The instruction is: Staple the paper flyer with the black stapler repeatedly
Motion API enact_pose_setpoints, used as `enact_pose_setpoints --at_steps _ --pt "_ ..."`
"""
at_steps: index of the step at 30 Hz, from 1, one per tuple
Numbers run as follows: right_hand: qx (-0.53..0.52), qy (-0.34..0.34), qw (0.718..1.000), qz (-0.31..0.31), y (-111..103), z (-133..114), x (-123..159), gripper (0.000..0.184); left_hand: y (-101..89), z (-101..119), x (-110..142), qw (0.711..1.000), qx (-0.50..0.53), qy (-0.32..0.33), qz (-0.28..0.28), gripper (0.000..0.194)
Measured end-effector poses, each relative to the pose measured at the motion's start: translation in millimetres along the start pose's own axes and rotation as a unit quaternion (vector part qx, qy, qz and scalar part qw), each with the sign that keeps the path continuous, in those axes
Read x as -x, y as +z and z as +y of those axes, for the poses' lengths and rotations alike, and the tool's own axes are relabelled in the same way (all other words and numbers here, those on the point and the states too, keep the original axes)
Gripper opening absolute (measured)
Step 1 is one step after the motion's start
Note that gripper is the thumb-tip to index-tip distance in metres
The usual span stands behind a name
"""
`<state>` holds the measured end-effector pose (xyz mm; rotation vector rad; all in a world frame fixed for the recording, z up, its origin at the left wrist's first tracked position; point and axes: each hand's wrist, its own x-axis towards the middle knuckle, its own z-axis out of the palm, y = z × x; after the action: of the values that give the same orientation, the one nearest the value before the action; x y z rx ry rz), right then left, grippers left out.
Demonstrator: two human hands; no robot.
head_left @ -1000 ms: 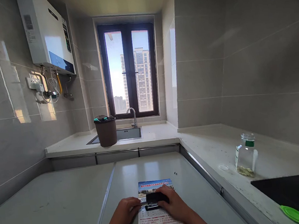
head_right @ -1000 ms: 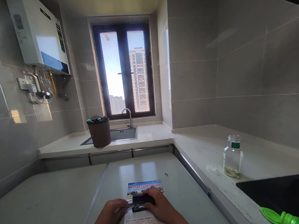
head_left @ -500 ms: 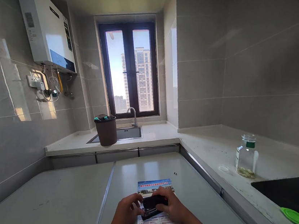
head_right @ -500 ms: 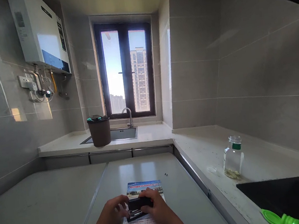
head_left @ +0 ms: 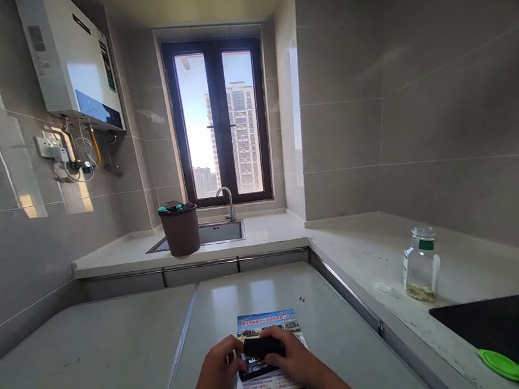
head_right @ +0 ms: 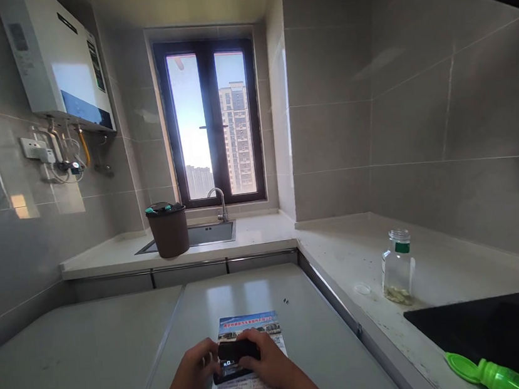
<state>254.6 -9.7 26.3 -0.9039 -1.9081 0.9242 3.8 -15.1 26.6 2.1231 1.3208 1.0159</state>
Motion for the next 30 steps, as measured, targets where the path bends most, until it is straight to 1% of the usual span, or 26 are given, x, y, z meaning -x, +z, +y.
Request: enact_pose_setpoints --at_steps 4,7,10,13,16,19,22,26,30 --pt "0.011 0.02 1.0 0.01 -1 -8 0 0.041 0.2 -1 0 0.999 -0.046 0.009 0.021 0.014" --pt "0.022 0.031 0.999 0.006 0 -9 -1 0.043 0.4 -1 0 0.998 -0.068 0.0 0.011 0.01" --pt "0.039 0.019 0.999 -0.011 1 -7 -1 0.041 1.5 -1 -1 0.996 -0.091 -0.013 -0.008 0.007" --pt "0.049 0.012 0.999 -0.013 1 -3 -2 0.039 2.5 -1 -1 0.994 -0.104 -0.009 -0.02 0.005" --pt "0.055 0.022 0.998 -0.009 0 0 0 0.041 1.9 1 -2 0.994 -0.104 -0.005 -0.02 0.005" --pt "0.057 0.048 0.997 -0.004 -2 1 2 0.046 -1.1 1 -2 0.995 -0.099 -0.009 -0.012 0.005" --pt "0.061 0.067 0.996 -0.003 -6 2 3 0.049 -4.7 -1 -3 0.995 -0.095 -0.018 0.004 0.012" --pt "0.066 0.073 0.995 -0.022 -14 3 3 0.047 -7.5 -3 -2 0.994 -0.092 -0.05 0.035 0.022" --pt "0.06 0.07 0.995 -0.034 -22 3 3 0.046 -7.0 -3 -2 0.993 -0.091 -0.064 0.028 0.028"
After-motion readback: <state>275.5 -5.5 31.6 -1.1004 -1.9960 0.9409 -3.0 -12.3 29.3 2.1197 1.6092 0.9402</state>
